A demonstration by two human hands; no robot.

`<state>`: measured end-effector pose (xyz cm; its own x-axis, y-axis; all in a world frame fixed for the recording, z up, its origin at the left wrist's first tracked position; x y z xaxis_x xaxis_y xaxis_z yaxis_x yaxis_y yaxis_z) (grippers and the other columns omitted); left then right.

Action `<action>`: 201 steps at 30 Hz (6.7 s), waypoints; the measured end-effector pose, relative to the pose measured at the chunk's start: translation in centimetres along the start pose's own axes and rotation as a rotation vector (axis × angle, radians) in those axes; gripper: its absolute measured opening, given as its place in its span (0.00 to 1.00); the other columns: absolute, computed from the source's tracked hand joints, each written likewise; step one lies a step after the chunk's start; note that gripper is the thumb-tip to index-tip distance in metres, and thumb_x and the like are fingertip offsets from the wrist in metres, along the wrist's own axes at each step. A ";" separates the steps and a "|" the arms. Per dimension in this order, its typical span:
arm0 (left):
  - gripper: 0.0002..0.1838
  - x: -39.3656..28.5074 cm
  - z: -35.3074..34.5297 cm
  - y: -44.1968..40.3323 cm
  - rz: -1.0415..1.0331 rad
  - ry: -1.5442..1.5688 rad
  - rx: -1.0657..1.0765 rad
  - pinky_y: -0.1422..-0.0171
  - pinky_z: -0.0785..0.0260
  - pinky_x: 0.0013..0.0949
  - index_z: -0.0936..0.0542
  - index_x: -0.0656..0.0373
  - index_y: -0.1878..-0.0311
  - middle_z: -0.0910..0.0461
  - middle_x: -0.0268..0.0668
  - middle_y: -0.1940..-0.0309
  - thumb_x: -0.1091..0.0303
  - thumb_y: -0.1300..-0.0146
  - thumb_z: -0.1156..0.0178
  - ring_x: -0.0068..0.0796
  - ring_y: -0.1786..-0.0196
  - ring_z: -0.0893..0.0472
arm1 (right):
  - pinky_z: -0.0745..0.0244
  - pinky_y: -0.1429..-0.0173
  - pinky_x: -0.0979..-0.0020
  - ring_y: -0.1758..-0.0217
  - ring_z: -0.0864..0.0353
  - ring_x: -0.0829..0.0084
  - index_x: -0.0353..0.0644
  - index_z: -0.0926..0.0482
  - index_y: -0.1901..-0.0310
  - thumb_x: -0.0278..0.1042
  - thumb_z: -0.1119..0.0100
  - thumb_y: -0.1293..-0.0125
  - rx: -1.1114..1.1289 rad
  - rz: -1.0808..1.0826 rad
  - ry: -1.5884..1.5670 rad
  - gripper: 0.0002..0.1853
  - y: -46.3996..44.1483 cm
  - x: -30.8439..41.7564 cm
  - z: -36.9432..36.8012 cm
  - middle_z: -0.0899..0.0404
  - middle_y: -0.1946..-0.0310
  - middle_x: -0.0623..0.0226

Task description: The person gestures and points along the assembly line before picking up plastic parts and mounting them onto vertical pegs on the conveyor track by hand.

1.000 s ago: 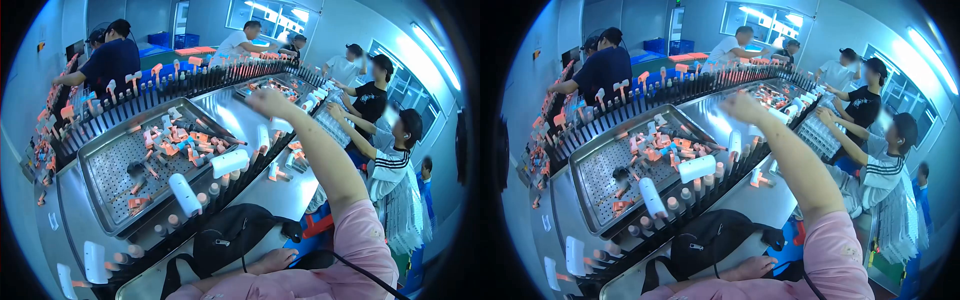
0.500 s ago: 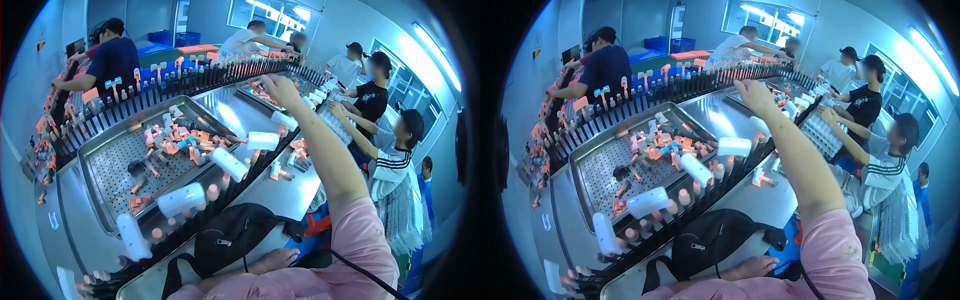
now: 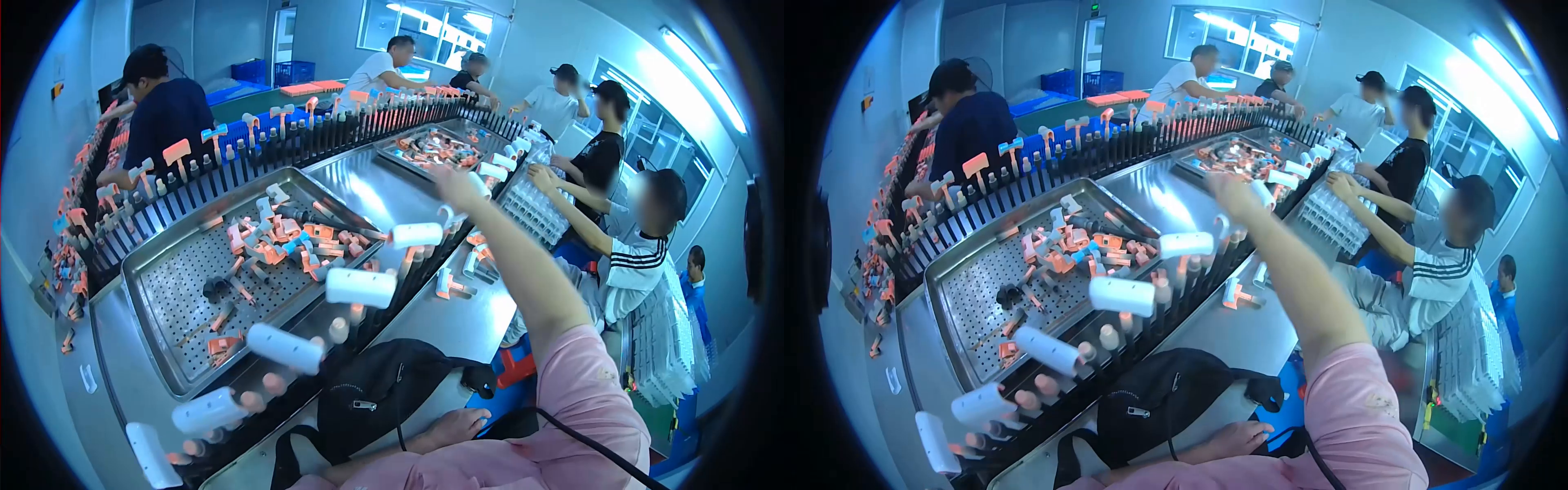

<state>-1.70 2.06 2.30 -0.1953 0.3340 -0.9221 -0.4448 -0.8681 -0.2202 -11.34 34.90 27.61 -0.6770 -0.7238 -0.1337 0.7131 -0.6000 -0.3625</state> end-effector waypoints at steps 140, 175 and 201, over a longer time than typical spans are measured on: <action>0.34 -9.5 40.1 -8.8 0.826 -1.165 -0.472 0.30 0.51 0.45 0.35 0.58 0.37 0.40 0.51 0.37 0.44 0.36 0.73 0.51 0.35 0.38 | 0.39 0.52 0.63 0.57 0.28 0.68 0.52 0.17 0.70 0.45 0.45 0.45 0.344 -0.490 0.035 0.10 62.7 0.5 -12.1 0.22 0.70 0.71; 0.34 -11.7 34.8 -12.9 0.262 -1.151 -0.756 0.38 0.40 0.47 0.26 0.64 0.49 0.29 0.55 0.47 0.46 0.33 0.74 0.55 0.42 0.32 | 0.39 0.50 0.63 0.54 0.28 0.68 0.51 0.18 0.67 0.46 0.48 0.42 0.440 -0.506 0.006 0.12 62.3 0.6 -11.7 0.21 0.65 0.70; 0.30 -16.3 33.4 -11.8 0.284 -1.028 -0.744 0.30 0.52 0.45 0.29 0.63 0.47 0.30 0.59 0.47 0.51 0.31 0.76 0.57 0.41 0.33 | 0.38 0.52 0.63 0.56 0.28 0.69 0.53 0.17 0.68 0.45 0.46 0.44 0.384 -0.459 0.051 0.11 62.9 0.6 -12.4 0.21 0.67 0.72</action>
<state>-22.46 19.18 30.53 -0.9258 -0.0550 -0.3739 0.2464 -0.8379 -0.4870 30.85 0.89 -6.69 -0.9326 -0.3496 -0.0894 0.3538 -0.9347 -0.0353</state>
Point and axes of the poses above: each hand's wrist, its own y-axis away from the middle knuckle, its own z-axis out of the back of the hand, x = y × z, the point moved 2 cm from there along -y, towards the middle knuckle
